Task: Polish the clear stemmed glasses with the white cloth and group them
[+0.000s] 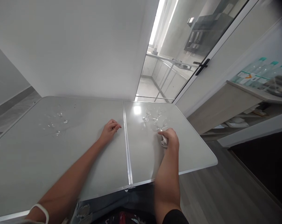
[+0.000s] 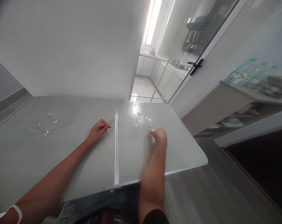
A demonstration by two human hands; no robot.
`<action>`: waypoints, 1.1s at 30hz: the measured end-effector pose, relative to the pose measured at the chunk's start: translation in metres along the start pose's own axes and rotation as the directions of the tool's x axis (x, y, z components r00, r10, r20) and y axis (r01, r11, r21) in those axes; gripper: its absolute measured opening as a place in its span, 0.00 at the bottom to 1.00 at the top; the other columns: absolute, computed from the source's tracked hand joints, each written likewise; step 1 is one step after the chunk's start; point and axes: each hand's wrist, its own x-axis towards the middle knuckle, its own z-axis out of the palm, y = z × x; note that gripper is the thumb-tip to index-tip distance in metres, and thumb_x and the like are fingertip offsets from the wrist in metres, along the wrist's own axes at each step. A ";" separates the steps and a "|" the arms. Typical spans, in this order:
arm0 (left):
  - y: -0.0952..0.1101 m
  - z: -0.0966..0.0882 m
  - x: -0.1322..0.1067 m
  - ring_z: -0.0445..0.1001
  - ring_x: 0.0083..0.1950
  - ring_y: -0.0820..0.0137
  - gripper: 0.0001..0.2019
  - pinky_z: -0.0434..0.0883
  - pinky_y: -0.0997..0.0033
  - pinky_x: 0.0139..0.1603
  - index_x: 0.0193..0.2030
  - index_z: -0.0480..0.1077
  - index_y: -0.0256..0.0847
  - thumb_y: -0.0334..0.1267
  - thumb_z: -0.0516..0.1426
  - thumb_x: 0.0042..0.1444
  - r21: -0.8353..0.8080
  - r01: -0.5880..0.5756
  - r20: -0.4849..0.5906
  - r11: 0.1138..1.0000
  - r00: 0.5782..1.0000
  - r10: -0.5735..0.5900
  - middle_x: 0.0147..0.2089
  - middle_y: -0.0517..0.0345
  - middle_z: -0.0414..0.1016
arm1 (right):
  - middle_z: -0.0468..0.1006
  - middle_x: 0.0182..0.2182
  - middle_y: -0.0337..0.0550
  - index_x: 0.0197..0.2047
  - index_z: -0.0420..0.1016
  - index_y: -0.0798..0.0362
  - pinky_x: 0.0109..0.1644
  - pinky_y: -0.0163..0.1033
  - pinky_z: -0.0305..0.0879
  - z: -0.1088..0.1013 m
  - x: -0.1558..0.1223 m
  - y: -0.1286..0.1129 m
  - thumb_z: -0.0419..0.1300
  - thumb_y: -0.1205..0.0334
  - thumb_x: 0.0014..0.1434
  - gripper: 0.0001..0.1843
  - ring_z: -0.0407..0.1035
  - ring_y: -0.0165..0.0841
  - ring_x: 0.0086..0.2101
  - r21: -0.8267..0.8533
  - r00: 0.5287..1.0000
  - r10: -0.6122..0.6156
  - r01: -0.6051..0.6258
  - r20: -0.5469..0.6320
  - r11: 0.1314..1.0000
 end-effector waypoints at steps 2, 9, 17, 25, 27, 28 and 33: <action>0.000 0.000 0.000 0.66 0.29 0.76 0.15 0.64 0.70 0.33 0.36 0.79 0.42 0.49 0.57 0.64 0.002 0.000 0.001 1.000 1.000 0.000 0.38 0.57 0.66 | 0.72 0.16 0.45 0.25 0.73 0.54 0.25 0.44 0.65 -0.002 -0.013 -0.004 0.74 0.53 0.43 0.17 0.70 0.40 0.21 0.019 0.986 0.029 -0.033 0.163 0.999; -0.007 0.002 0.001 0.66 0.30 0.74 0.16 0.64 0.70 0.34 0.36 0.79 0.42 0.50 0.57 0.64 -0.008 -0.012 -0.002 1.000 1.000 0.012 0.36 0.57 0.66 | 0.73 0.20 0.44 0.22 0.76 0.55 0.31 0.38 0.63 0.007 -0.043 -0.039 0.69 0.47 0.50 0.19 0.68 0.34 0.24 -0.161 0.725 -0.344 0.528 0.597 0.834; -0.013 0.005 0.001 0.65 0.28 0.74 0.21 0.63 0.71 0.33 0.41 0.77 0.39 0.56 0.56 0.62 -0.167 0.085 -0.060 0.982 0.994 -0.096 0.33 0.58 0.69 | 0.75 0.36 0.37 0.58 0.70 0.40 0.36 0.35 0.65 0.068 -0.063 -0.086 0.61 0.48 0.59 0.24 0.69 0.35 0.35 0.395 0.591 -0.756 0.647 0.281 0.652; -0.020 -0.011 0.005 0.63 0.27 0.77 0.19 0.61 0.74 0.31 0.41 0.75 0.38 0.54 0.60 0.59 -0.744 0.168 -0.079 0.647 0.939 -0.335 0.32 0.59 0.66 | 0.72 0.29 0.37 0.38 0.74 0.51 0.35 0.37 0.61 0.100 -0.074 -0.109 0.62 0.49 0.58 0.14 0.66 0.34 0.31 0.411 0.558 -0.829 0.745 0.048 0.525; -0.025 -0.015 0.007 0.61 0.26 0.78 0.18 0.60 0.75 0.29 0.40 0.75 0.37 0.52 0.62 0.58 -0.852 0.142 -0.082 0.504 0.915 -0.396 0.30 0.60 0.65 | 0.71 0.28 0.38 0.35 0.74 0.51 0.37 0.39 0.61 0.096 -0.087 -0.119 0.61 0.48 0.59 0.14 0.66 0.35 0.31 0.346 0.504 -0.864 0.813 -0.013 0.469; -0.028 -0.017 0.008 0.61 0.26 0.78 0.18 0.60 0.75 0.28 0.39 0.74 0.36 0.52 0.63 0.57 -0.895 0.132 -0.070 0.425 0.901 -0.428 0.29 0.61 0.63 | 0.72 0.29 0.39 0.32 0.73 0.51 0.39 0.40 0.62 0.093 -0.095 -0.126 0.61 0.48 0.60 0.15 0.66 0.36 0.33 0.302 0.454 -0.890 0.855 -0.044 0.422; -0.032 -0.025 0.010 0.61 0.24 0.77 0.18 0.61 0.73 0.28 0.38 0.71 0.38 0.53 0.63 0.56 -0.966 0.096 -0.040 0.240 0.862 -0.506 0.25 0.64 0.61 | 0.76 0.44 0.46 0.30 0.74 0.49 0.49 0.43 0.63 0.097 -0.162 -0.176 0.62 0.56 0.61 0.09 0.70 0.40 0.43 0.331 0.081 -0.994 0.938 0.076 0.102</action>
